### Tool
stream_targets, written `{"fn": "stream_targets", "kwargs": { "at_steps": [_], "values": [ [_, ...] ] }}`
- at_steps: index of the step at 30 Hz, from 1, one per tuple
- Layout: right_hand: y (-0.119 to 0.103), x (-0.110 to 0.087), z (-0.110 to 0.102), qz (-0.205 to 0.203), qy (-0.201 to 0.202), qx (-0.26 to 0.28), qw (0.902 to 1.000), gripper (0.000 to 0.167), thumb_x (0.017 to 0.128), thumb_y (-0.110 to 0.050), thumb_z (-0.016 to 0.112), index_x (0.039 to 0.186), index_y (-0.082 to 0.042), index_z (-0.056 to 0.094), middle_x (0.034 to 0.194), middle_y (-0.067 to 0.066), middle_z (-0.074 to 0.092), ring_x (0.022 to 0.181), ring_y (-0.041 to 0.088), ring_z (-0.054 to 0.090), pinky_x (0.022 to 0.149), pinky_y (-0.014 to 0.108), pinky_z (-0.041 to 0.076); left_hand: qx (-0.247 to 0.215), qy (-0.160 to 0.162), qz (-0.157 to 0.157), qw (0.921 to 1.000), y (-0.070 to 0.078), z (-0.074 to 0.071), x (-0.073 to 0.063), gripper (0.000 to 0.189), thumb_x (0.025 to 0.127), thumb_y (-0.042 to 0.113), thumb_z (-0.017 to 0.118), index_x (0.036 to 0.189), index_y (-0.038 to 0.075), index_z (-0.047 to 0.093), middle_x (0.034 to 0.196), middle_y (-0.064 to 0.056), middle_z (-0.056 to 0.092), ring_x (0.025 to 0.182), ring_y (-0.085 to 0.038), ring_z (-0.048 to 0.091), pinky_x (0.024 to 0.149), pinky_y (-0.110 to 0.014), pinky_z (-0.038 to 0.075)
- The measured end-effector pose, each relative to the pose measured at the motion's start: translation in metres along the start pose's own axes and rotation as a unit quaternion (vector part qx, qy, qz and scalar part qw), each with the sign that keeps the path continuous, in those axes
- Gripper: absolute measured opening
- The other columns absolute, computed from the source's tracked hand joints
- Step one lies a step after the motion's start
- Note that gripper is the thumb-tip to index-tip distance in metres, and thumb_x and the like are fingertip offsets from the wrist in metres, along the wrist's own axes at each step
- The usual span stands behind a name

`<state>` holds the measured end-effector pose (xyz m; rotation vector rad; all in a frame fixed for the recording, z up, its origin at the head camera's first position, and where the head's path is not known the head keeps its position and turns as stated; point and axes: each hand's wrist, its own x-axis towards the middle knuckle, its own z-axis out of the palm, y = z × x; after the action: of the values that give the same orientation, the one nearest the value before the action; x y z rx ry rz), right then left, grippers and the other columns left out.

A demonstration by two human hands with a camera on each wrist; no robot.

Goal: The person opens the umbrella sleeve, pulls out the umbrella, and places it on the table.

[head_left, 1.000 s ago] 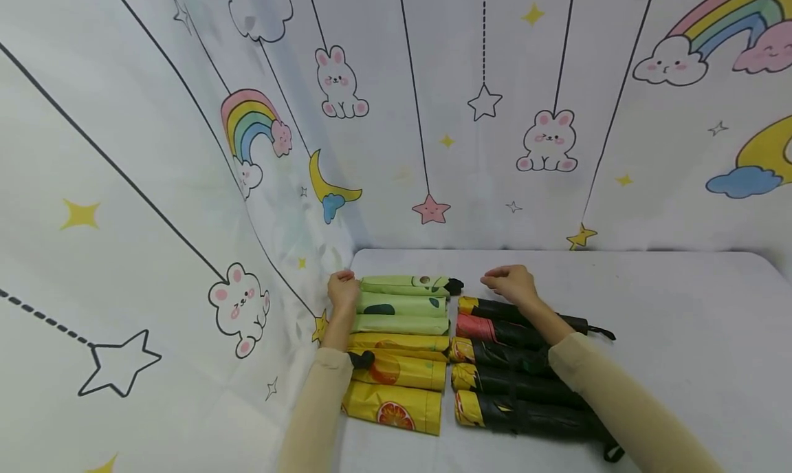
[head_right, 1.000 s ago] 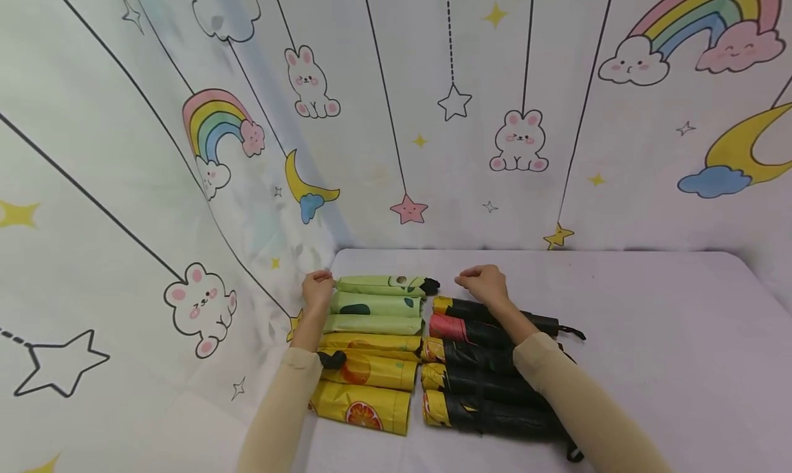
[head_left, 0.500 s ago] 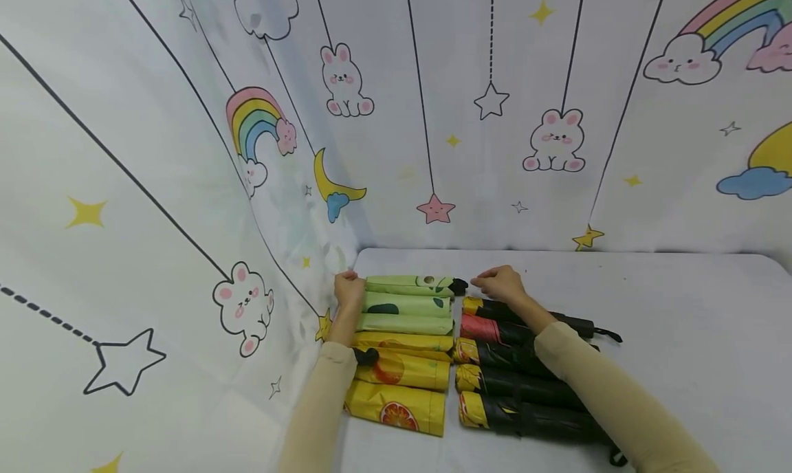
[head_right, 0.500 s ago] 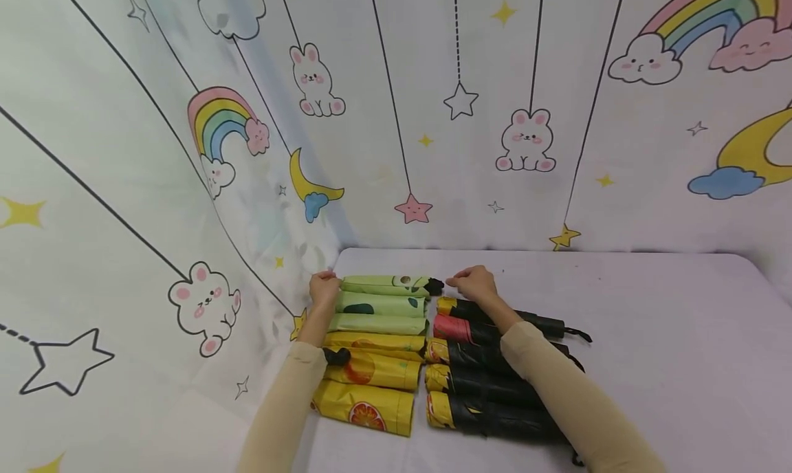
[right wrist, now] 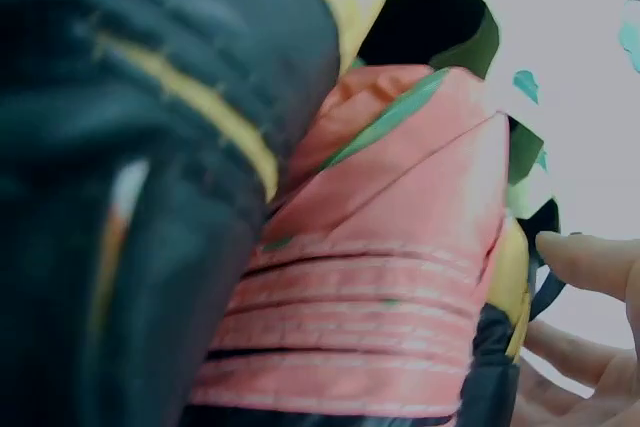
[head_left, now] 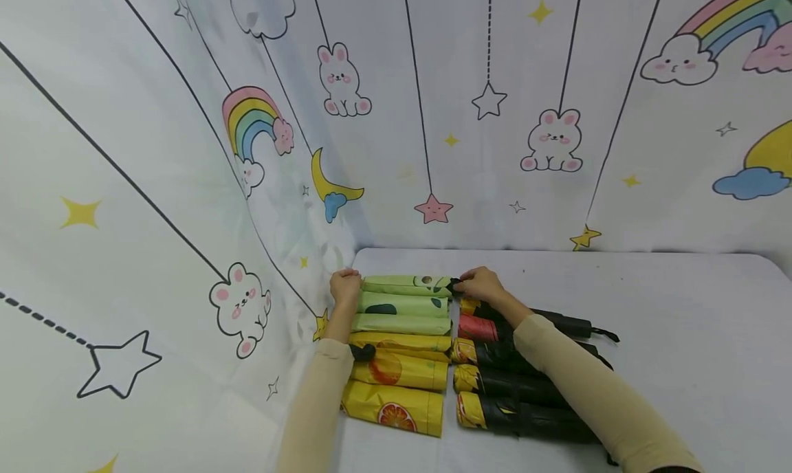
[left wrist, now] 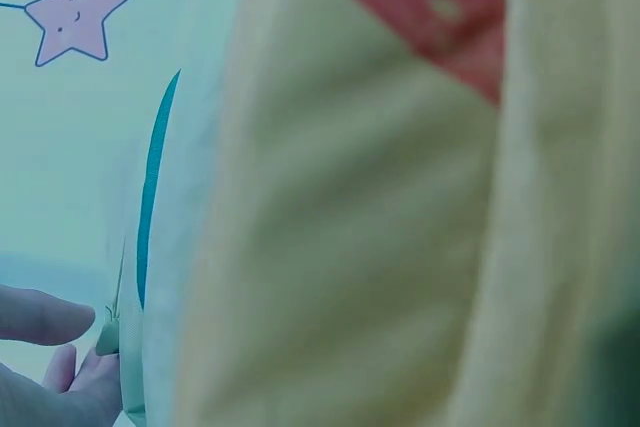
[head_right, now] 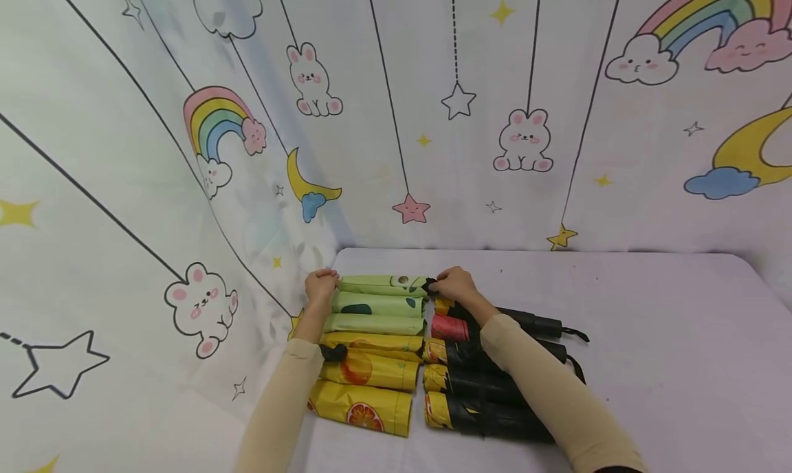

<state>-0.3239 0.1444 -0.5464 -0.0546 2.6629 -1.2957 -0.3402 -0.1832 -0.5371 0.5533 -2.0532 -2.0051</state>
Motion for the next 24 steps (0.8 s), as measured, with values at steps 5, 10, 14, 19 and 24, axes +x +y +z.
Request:
{"fn": "stream_targets", "kwargs": {
  "at_steps": [5,10,14,19,24],
  "values": [
    [0.0031,0.0038,0.0035,-0.02,-0.004,-0.051,0.9985,0.048,0.095,-0.025,0.072,0.132,0.006,0.068,0.127,0.025,0.07,0.109,0.038,0.069,0.095,0.053,0.057,-0.001,-0.003,-0.01,0.9999,-0.0014,-0.0011,0.0004,0.03,0.101,-0.008,0.054,0.131,-0.01,0.054,0.122,-0.022,0.061,0.125,-0.038,0.06,0.105,-0.045,0.053],
    [0.0066,0.0022,0.0047,-0.034,-0.017,-0.074,0.9966,0.046,0.096,-0.022,0.072,0.131,0.007,0.068,0.129,0.026,0.068,0.116,0.042,0.065,0.097,0.054,0.056,0.001,-0.006,-0.022,0.9997,-0.0029,-0.002,-0.0009,0.03,0.103,-0.008,0.05,0.133,-0.009,0.054,0.126,-0.022,0.061,0.128,-0.038,0.06,0.108,-0.045,0.051],
    [0.0051,0.0,0.0041,-0.026,-0.014,-0.056,0.998,0.046,0.097,-0.023,0.073,0.131,0.008,0.067,0.128,0.026,0.069,0.111,0.039,0.067,0.096,0.053,0.056,-0.006,-0.011,-0.019,0.9997,-0.0028,-0.002,-0.0011,0.029,0.104,-0.009,0.047,0.132,-0.008,0.055,0.128,-0.023,0.061,0.129,-0.037,0.061,0.109,-0.044,0.05],
    [0.0014,-0.0007,0.0031,-0.011,-0.013,-0.014,0.9998,0.05,0.097,-0.023,0.074,0.132,0.012,0.065,0.131,0.029,0.066,0.107,0.037,0.068,0.094,0.051,0.057,-0.027,-0.007,-0.021,0.9994,-0.0032,-0.0018,0.0003,0.028,0.102,-0.012,0.048,0.13,-0.01,0.055,0.129,-0.025,0.062,0.128,-0.038,0.061,0.108,-0.044,0.052],
    [-0.0008,-0.0005,0.003,0.003,-0.019,0.035,0.9992,0.051,0.097,-0.021,0.073,0.133,0.014,0.062,0.13,0.03,0.066,0.106,0.036,0.07,0.094,0.049,0.058,-0.019,-0.011,-0.026,0.9994,-0.0055,-0.0032,0.0012,0.032,0.102,-0.012,0.048,0.133,-0.011,0.054,0.131,-0.025,0.062,0.129,-0.036,0.062,0.107,-0.043,0.051]
  ]
}}
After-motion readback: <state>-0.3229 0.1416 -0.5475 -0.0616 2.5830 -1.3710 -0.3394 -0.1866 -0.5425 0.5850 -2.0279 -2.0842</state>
